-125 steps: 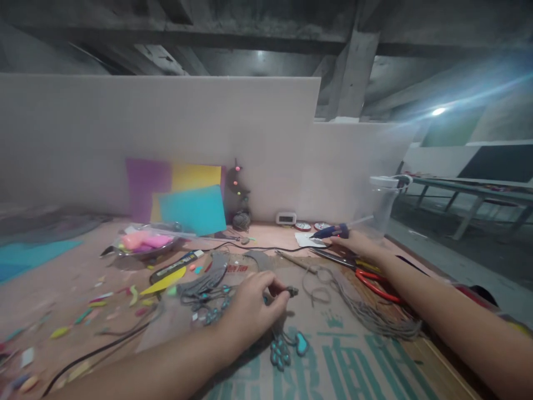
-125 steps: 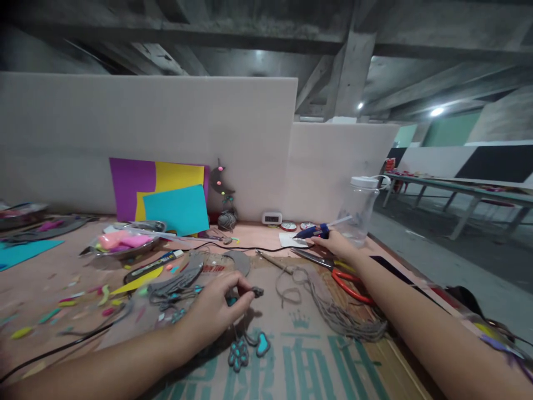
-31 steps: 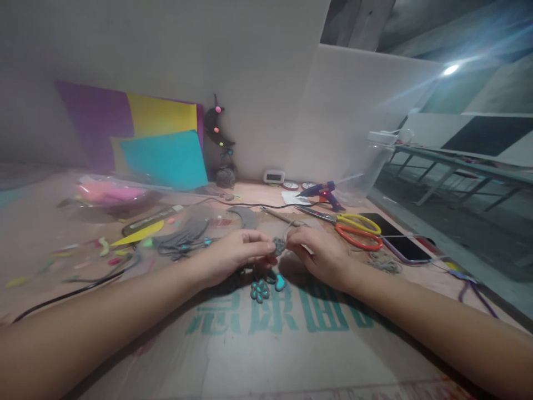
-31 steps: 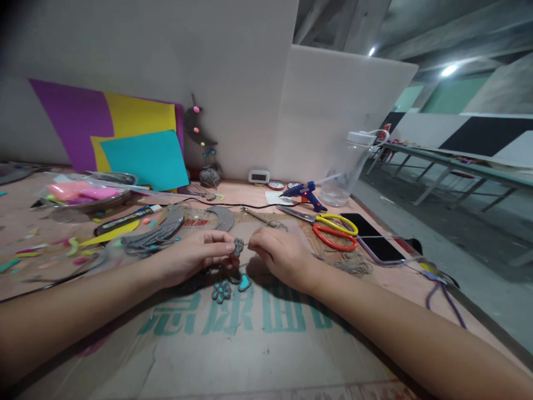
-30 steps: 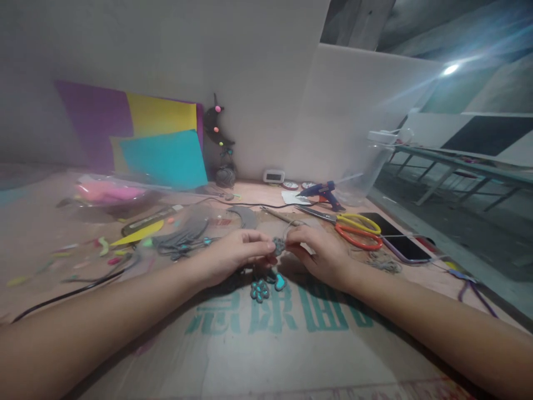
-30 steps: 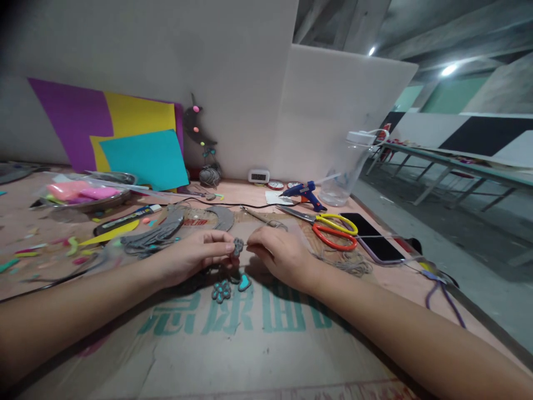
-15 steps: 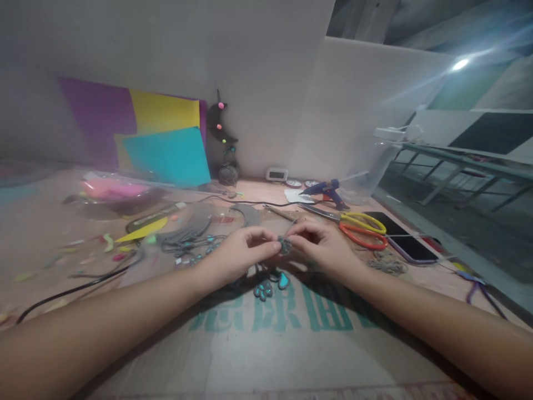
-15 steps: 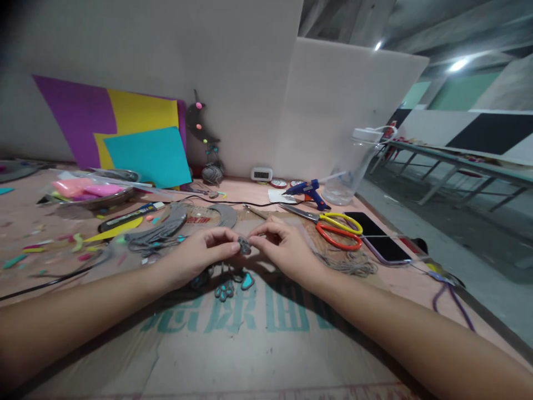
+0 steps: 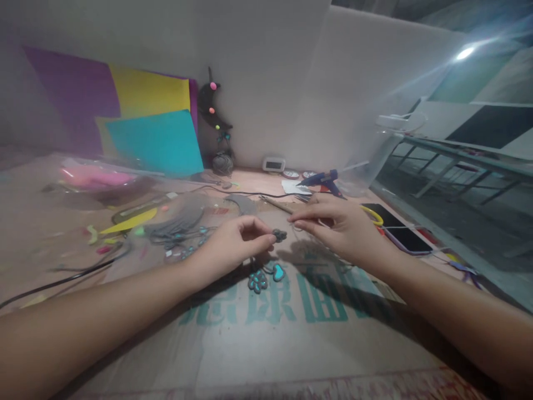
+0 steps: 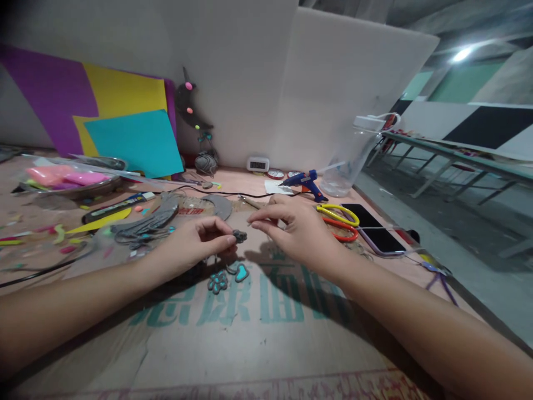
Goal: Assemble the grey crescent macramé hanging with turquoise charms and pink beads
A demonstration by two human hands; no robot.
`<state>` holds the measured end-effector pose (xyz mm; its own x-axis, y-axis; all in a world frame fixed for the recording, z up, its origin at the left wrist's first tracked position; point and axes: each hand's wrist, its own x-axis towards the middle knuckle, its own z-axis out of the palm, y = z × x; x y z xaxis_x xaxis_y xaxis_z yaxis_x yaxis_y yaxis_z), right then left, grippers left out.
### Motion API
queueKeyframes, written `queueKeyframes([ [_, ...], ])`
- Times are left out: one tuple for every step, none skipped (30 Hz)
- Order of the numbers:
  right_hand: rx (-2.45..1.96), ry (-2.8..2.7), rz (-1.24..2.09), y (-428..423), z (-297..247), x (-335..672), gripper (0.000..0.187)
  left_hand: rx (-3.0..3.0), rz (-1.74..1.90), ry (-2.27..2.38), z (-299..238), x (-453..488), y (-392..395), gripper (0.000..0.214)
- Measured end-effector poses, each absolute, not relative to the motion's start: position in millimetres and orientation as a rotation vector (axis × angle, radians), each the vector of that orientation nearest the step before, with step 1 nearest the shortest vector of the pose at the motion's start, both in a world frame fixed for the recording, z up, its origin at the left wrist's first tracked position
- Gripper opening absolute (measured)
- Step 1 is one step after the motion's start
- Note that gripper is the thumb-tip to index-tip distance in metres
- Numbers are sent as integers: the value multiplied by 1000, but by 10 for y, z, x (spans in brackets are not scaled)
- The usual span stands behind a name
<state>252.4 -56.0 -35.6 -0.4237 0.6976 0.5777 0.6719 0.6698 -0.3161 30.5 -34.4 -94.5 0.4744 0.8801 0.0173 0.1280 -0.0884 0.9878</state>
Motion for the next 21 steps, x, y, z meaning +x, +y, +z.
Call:
queueKeyframes([
  [-1074, -2190, 71, -557, -346, 2529, 13, 1539, 802, 905, -952, 304, -342, 22],
  [-1099, -2192, 109, -554, -336, 2532, 15, 1531, 803, 900, -960, 303, -339, 22],
  [-1119, -2192, 155, -553, -328, 2534, 18, 1527, 800, 895, -967, 303, -337, 22],
  [-1131, -2189, 200, -554, -322, 2534, 19, 1529, 801, 892, -972, 302, -336, 23],
  [-1135, -2179, 236, -559, -320, 2533, 19, 1540, 803, 893, -972, 302, -338, 23],
  [-1131, -2165, 260, -567, -322, 2531, 18, 1558, 810, 899, -968, 302, -343, 23],
  [-1124, -2156, 272, -578, -326, 2528, 17, 1580, 818, 906, -959, 302, -351, 23],
  [-1114, -2155, 263, -590, -332, 2525, 16, 1600, 828, 911, -947, 302, -362, 23],
  [-1101, -2166, 231, -604, -338, 2523, 15, 1620, 834, 914, -934, 304, -374, 22],
  [-1081, -2191, 173, -618, -344, 2521, 14, 1637, 837, 917, -922, 306, -387, 21],
  [-1045, -2227, 92, -630, -349, 2519, 14, 1650, 833, 918, -912, 308, -399, 20],
  [-994, -2270, -2, -640, -354, 2519, 14, 1660, 826, 918, -905, 312, -409, 19],
  [-930, -2313, -102, -648, -358, 2518, 14, 1668, 816, 918, -903, 315, -417, 19],
  [-860, -2348, -200, -654, -364, 2519, 14, 1675, 808, 921, -905, 318, -421, 18],
  [-797, -2380, -295, -658, -372, 2520, 16, 1683, 803, 922, -910, 320, -424, 18],
  [-741, -2406, -388, -661, -381, 2522, 18, 1692, 801, 919, -917, 322, -424, 17],
  [-700, -2427, -473, -663, -394, 2525, 20, 1703, 803, 916, -923, 323, -424, 17],
  [-673, -2443, -545, -665, -408, 2529, 21, 1715, 805, 914, -927, 323, -424, 17],
  [-653, -2454, -598, -667, -425, 2534, 21, 1731, 809, 913, -928, 322, -426, 16],
  [-642, -2462, -627, -669, -443, 2539, 20, 1749, 812, 915, -925, 322, -430, 16],
  [-637, -2473, -635, -671, -463, 2543, 19, 1770, 816, 920, -918, 321, -436, 16],
])
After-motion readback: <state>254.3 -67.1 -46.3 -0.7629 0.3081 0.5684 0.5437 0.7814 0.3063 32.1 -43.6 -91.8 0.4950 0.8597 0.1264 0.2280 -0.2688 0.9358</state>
